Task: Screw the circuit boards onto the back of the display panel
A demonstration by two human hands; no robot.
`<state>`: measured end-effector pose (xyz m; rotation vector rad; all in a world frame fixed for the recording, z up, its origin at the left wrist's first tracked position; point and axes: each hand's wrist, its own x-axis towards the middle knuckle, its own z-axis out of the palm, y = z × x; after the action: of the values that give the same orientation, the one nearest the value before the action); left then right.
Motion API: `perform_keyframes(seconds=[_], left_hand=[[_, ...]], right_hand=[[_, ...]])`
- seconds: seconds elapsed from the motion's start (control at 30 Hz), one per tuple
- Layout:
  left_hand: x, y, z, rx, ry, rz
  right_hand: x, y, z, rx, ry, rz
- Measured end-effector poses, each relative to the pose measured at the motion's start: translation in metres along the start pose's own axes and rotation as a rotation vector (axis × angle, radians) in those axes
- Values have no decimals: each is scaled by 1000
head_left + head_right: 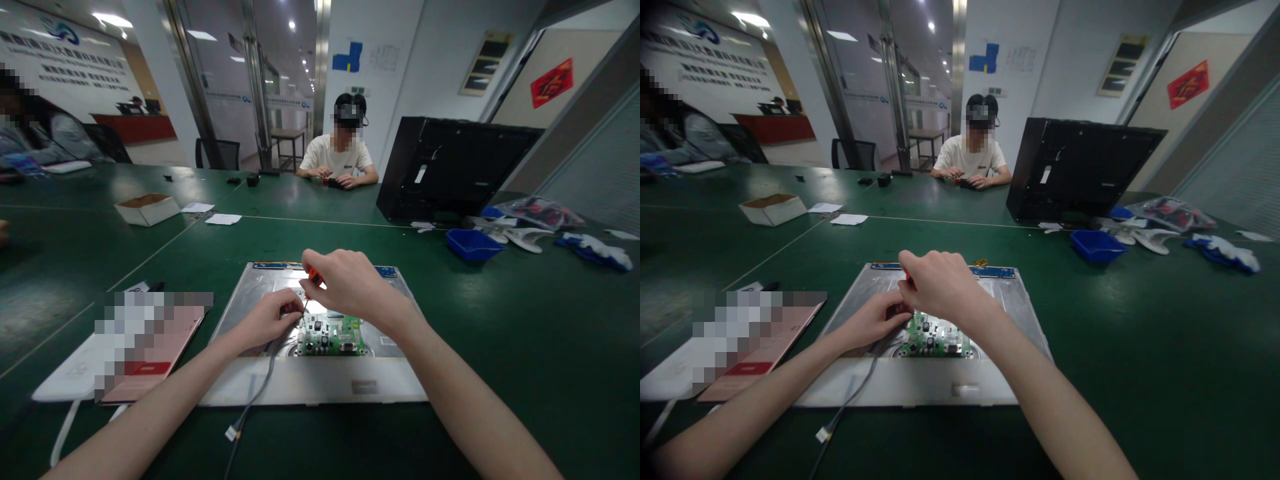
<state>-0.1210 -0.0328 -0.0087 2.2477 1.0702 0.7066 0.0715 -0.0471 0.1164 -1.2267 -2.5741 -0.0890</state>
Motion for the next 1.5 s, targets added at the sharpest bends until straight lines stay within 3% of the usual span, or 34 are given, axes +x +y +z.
perform_keyframes(seconds=[0.17,1.1,1.33,1.5], left_hand=[[0,-3,1,12,0,4],[-1,1,0,5,-6,-11],[-1,-2,2,-11,5,0],[0,0,1,-11,5,-19]], right_hand=[[-2,-1,-2,60,-2,-40],[2,1,1,-53,-19,48],[-3,-1,-3,60,-21,-37],[0,0,0,-16,-7,43]])
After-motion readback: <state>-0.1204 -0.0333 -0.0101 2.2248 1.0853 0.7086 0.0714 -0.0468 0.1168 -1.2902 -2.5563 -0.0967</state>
